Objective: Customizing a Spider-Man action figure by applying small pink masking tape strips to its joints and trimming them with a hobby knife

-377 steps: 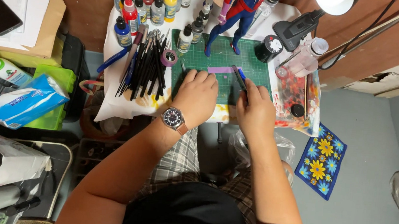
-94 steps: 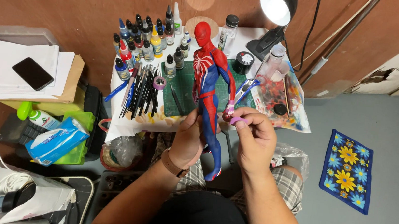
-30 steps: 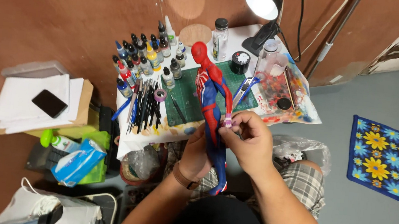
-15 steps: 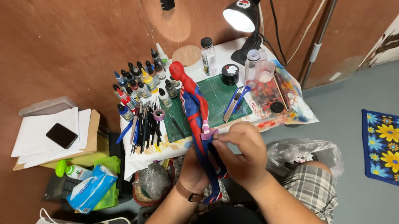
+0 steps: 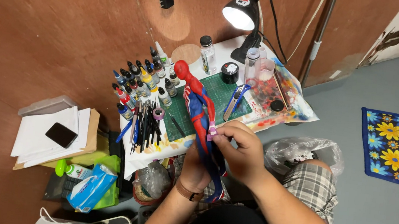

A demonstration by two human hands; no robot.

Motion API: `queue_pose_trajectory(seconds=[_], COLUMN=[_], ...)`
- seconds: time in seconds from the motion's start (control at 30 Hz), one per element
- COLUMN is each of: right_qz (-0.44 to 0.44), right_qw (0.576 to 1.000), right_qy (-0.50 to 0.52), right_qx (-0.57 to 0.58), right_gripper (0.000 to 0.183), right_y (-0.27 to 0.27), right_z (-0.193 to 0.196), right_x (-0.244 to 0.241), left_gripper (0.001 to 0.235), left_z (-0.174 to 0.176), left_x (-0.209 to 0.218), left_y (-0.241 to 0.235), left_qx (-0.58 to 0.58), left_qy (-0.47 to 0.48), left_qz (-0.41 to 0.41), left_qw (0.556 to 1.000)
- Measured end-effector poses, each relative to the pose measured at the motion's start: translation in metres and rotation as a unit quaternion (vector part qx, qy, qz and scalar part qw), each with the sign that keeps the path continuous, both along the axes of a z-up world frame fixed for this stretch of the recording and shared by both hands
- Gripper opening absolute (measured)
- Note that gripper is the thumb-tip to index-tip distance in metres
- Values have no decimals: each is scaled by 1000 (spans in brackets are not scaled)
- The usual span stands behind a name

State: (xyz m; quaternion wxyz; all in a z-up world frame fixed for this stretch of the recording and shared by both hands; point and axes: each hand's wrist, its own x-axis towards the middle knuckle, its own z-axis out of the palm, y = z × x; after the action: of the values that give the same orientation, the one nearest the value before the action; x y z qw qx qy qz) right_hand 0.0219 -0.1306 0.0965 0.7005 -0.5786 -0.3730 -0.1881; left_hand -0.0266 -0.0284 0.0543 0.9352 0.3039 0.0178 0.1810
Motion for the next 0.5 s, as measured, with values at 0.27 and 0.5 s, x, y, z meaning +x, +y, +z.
queue_pose_trajectory(seconds=[0.27, 0.5], right_qz=[102, 298], right_qw=[994, 920], right_qy=[21, 241], right_qx=[10, 84], right_gripper=[7, 8], right_y=[-12, -13], right_z=[8, -13], right_x=[2, 16], left_gripper=[16, 15], left_z=[-31, -36], left_x=[10, 6], left_y=[8, 11], left_qx=[16, 22], left_qy=[54, 55], left_qz=[12, -30], left_qw=[998, 998])
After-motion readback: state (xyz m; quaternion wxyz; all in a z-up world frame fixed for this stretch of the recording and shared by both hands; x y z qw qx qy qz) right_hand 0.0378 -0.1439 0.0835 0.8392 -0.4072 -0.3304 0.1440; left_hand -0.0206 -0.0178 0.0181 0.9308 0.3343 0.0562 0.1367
